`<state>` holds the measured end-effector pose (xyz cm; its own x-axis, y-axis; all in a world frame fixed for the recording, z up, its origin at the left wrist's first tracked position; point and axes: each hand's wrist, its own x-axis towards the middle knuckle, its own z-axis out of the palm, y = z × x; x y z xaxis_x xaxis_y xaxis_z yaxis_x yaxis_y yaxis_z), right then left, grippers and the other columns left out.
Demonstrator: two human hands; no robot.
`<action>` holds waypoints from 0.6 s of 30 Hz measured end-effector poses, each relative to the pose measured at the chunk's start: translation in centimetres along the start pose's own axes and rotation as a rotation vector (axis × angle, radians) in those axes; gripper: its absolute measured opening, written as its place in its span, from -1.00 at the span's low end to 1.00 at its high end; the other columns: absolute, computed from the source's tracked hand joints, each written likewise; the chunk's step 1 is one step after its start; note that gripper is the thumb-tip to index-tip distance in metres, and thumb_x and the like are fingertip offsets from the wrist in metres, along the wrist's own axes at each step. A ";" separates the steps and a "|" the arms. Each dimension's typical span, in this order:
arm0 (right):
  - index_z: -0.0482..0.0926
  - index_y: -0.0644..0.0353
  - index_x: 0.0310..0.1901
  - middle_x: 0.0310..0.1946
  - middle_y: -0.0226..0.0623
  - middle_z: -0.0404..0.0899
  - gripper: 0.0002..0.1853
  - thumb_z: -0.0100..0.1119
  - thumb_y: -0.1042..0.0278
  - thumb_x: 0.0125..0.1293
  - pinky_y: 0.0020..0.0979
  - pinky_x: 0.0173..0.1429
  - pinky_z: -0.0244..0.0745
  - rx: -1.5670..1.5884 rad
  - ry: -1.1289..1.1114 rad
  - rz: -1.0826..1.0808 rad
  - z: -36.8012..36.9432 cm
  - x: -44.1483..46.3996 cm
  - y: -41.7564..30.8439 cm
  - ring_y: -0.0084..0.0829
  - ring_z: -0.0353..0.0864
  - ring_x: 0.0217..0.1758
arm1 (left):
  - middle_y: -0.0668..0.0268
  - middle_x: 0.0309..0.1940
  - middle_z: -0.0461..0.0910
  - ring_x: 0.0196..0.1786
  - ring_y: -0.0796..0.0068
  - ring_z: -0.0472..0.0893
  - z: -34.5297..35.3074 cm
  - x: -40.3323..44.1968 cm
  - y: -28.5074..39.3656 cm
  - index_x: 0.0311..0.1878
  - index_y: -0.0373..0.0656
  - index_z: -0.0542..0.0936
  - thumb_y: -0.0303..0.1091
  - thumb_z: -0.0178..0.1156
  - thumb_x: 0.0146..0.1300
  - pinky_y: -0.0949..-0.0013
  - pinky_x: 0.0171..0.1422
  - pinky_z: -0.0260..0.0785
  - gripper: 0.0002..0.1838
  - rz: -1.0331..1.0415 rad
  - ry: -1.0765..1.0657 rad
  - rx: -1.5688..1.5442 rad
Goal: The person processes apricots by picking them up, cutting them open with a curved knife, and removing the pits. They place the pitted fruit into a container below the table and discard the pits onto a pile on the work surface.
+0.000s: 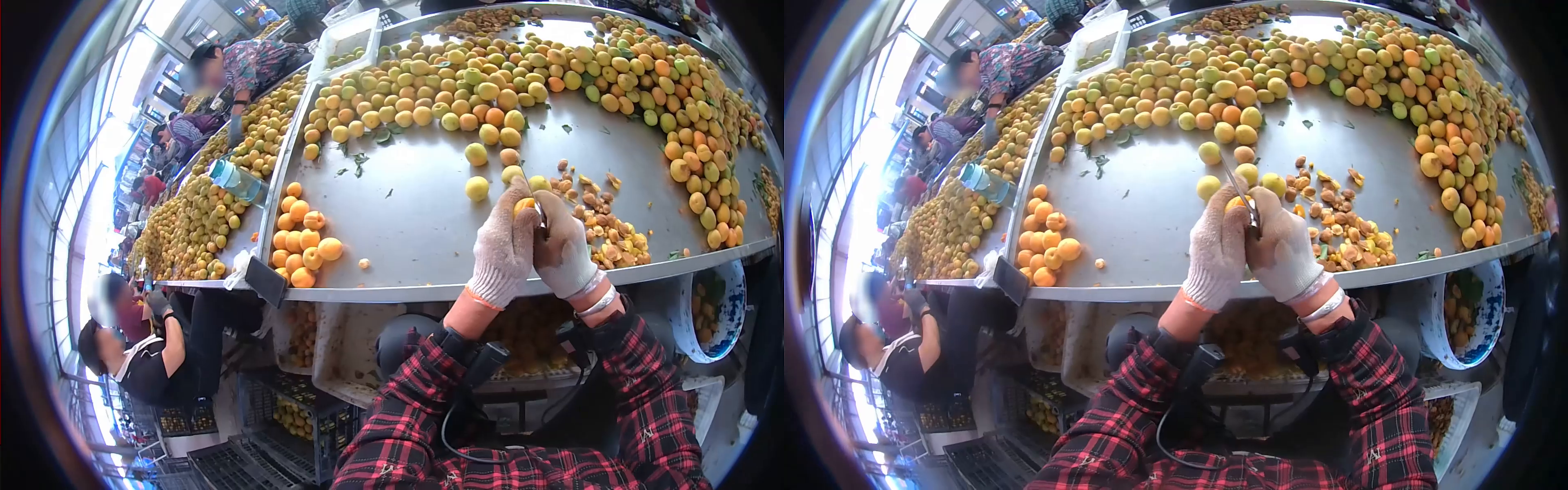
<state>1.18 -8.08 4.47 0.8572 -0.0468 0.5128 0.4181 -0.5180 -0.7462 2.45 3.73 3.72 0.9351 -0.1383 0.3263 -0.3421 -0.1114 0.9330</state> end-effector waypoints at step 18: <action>0.48 0.29 0.12 -0.23 0.07 0.62 -0.55 0.23 0.59 0.14 -0.18 -0.15 0.55 -0.110 -0.276 -0.202 -1.3 0.9 -1.0 0.08 0.64 -0.22 | 0.29 -0.35 0.59 -0.43 0.54 0.60 -2.4 1.2 -0.3 0.02 -0.23 0.55 -0.17 -0.09 0.56 0.49 -0.39 0.48 -0.66 -0.582 0.103 -0.574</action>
<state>1.20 -8.70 6.21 0.8156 0.2906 0.5004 0.5657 -0.5825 -0.5837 3.95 5.92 4.17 0.9616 -0.1195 -0.2470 0.2743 0.3870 0.8803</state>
